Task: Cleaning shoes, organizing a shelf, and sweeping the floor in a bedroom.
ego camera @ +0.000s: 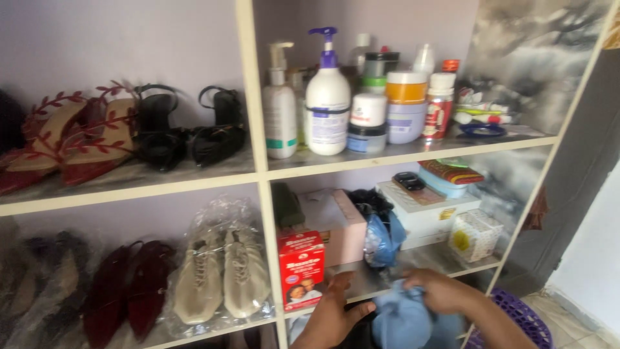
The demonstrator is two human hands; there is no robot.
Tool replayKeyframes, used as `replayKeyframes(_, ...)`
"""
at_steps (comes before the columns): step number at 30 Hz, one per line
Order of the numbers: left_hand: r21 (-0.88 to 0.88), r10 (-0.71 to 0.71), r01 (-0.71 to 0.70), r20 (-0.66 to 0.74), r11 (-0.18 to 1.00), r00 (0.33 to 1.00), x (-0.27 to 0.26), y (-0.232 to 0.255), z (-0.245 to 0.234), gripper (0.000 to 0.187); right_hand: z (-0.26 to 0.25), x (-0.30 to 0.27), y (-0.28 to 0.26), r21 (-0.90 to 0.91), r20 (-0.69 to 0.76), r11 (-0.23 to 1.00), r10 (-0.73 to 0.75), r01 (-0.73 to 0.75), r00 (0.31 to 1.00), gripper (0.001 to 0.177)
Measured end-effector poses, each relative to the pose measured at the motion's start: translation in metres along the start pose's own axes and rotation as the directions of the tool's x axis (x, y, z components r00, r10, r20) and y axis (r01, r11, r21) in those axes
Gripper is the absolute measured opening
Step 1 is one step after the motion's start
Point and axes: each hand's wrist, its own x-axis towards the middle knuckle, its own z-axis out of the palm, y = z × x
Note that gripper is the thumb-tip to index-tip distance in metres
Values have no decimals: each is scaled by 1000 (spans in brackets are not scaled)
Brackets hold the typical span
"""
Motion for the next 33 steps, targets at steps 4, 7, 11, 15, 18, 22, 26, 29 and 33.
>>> replayKeyframes(4, -181, -282, 330, 247, 927, 927, 11, 69, 0, 83, -78, -15, -124, 267, -158, 930, -217, 253, 963, 73)
replayKeyframes(7, -546, -335, 379, 184, 747, 924, 34, 78, 18, 76, -115, -27, -162, 441, -523, 795, -150, 417, 839, 84)
replayKeyframes(11, -389, -8, -119, -310, 913, 951, 64, 122, 37, 61, -71, -13, -83, 832, -507, 310, 85, 460, 858, 58)
replayKeyframes(15, 200, 497, -458, -247, 866, 832, 66, 181, 41, 58, -114, -22, -120, 854, -496, 399, 435, 332, 752, 56)
replayKeyframes(18, 608, 453, -251, -203, 754, 868, 58, 233, 20, 49, -160, -19, -93, 418, -840, 878, 274, 235, 468, 54)
replayKeyframes(22, 888, 708, -162, -221, 431, 671, 101, 204, -16, 67, -224, -15, -89, -23, -961, 1000, -26, 12, 275, 54)
replayKeyframes(26, 915, 703, -118, -210, 387, 679, 104, 200, -29, 64, -235, 11, -108, -132, -897, 989, -89, -69, 434, 56)
replayKeyframes(29, 931, 671, -64, -210, 358, 711, 105, 197, -29, 61, -222, 19, -148, -237, -838, 971, -218, 27, 500, 63)
replayKeyframes(33, 947, 672, -27, -208, 321, 710, 105, 196, -25, 59, -212, 7, -154, -275, -779, 958, -270, 79, 566, 66)
